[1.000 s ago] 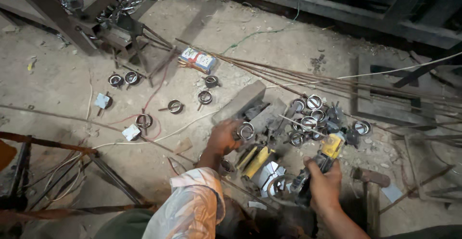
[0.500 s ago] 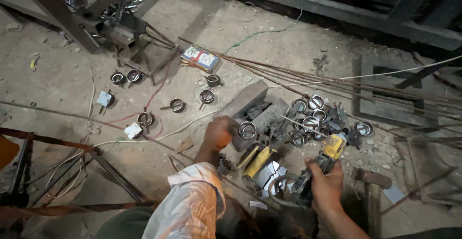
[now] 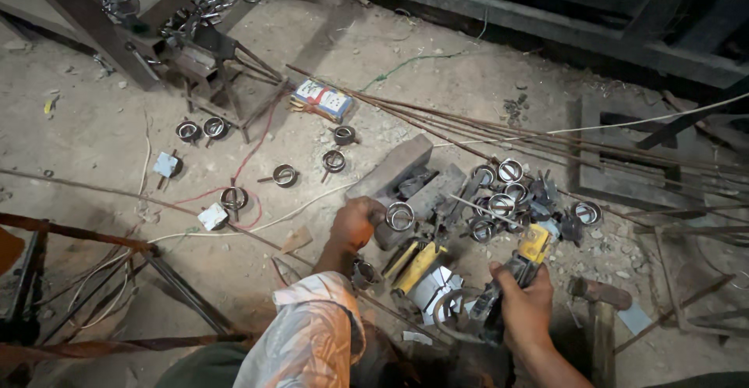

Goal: The person welds small metal rings using a handheld welding tool, creating bright sparks. They pick up rings, weld them, and place them aside. The person also uses a hammer to tap the welded rings.

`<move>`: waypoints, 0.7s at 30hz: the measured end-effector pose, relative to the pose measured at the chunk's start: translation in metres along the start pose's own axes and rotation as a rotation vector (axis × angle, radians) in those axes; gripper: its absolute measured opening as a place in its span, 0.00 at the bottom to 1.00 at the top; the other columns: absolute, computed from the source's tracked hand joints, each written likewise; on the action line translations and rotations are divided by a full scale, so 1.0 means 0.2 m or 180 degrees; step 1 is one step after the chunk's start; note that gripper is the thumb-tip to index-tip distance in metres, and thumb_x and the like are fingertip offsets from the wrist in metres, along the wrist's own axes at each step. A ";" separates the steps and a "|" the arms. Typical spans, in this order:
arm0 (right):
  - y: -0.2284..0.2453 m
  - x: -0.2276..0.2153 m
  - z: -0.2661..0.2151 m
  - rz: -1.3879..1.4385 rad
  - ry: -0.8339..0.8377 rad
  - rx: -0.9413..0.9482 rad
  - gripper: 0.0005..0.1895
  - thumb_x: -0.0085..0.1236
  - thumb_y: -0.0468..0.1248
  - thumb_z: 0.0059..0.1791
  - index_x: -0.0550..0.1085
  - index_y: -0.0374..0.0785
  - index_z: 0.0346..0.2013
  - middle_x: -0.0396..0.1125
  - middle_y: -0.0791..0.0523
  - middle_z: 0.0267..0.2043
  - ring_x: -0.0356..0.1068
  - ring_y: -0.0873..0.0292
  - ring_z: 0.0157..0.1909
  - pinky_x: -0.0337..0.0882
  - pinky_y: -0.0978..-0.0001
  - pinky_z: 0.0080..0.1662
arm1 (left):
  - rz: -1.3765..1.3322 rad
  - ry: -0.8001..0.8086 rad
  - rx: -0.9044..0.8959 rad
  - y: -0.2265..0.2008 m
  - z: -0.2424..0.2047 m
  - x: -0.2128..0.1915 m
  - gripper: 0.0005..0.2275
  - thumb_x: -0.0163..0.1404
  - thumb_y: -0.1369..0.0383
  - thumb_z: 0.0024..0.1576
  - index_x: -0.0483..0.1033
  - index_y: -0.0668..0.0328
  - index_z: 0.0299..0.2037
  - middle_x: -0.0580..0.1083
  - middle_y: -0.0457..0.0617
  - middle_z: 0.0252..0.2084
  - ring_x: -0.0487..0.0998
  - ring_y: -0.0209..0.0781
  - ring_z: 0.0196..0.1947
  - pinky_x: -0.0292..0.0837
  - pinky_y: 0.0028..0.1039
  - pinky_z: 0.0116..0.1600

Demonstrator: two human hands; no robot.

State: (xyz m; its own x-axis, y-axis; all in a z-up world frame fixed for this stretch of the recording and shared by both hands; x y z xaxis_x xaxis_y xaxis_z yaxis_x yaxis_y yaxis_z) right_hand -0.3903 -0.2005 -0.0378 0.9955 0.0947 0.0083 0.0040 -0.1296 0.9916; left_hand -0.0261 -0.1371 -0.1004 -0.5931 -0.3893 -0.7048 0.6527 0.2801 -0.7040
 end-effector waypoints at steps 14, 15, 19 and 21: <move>-0.01 0.03 -0.03 -0.0167 0.0095 0.0044 0.18 0.66 0.34 0.44 0.69 0.36 0.44 0.67 0.58 0.31 0.66 0.64 0.31 0.67 0.70 0.35 | 0.0064 -0.0028 0.0151 0.00 0.00 0.00 0.06 0.58 0.69 0.52 0.84 0.52 0.38 0.80 0.52 0.40 0.80 0.53 0.45 0.74 0.39 0.49; -0.01 0.03 -0.04 -0.0164 0.0089 0.0071 0.18 0.65 0.34 0.44 0.69 0.36 0.44 0.67 0.58 0.31 0.66 0.64 0.31 0.67 0.69 0.35 | 0.0029 -0.0077 0.0121 0.00 0.00 0.00 0.06 0.58 0.68 0.52 0.84 0.52 0.38 0.79 0.52 0.40 0.79 0.54 0.45 0.74 0.39 0.49; 0.00 0.02 -0.04 -0.0279 0.0083 0.0042 0.18 0.66 0.35 0.44 0.69 0.36 0.44 0.68 0.59 0.32 0.66 0.64 0.32 0.67 0.69 0.37 | -0.0124 0.0029 -0.0125 0.04 0.00 0.02 0.06 0.58 0.68 0.53 0.83 0.54 0.39 0.80 0.52 0.40 0.81 0.52 0.45 0.75 0.38 0.49; -0.02 0.01 -0.05 -0.0485 0.0060 0.0096 0.17 0.67 0.35 0.44 0.70 0.35 0.42 0.69 0.58 0.32 0.66 0.63 0.32 0.67 0.68 0.37 | -0.0077 -0.0055 0.0099 0.03 0.00 0.02 0.09 0.55 0.72 0.49 0.84 0.53 0.39 0.80 0.52 0.41 0.80 0.53 0.46 0.75 0.38 0.49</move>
State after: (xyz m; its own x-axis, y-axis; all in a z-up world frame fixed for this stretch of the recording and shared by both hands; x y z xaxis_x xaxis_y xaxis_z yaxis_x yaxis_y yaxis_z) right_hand -0.3885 -0.1899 -0.0405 0.9812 0.1340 -0.1392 0.1580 -0.1417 0.9772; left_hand -0.0245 -0.1374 -0.1077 -0.6009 -0.4109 -0.6857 0.6527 0.2430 -0.7176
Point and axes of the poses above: each hand's wrist, its own z-axis towards the middle knuckle, its own x-axis out of the palm, y = z × x, the point moved 7 cm from there along z, towards the middle knuckle
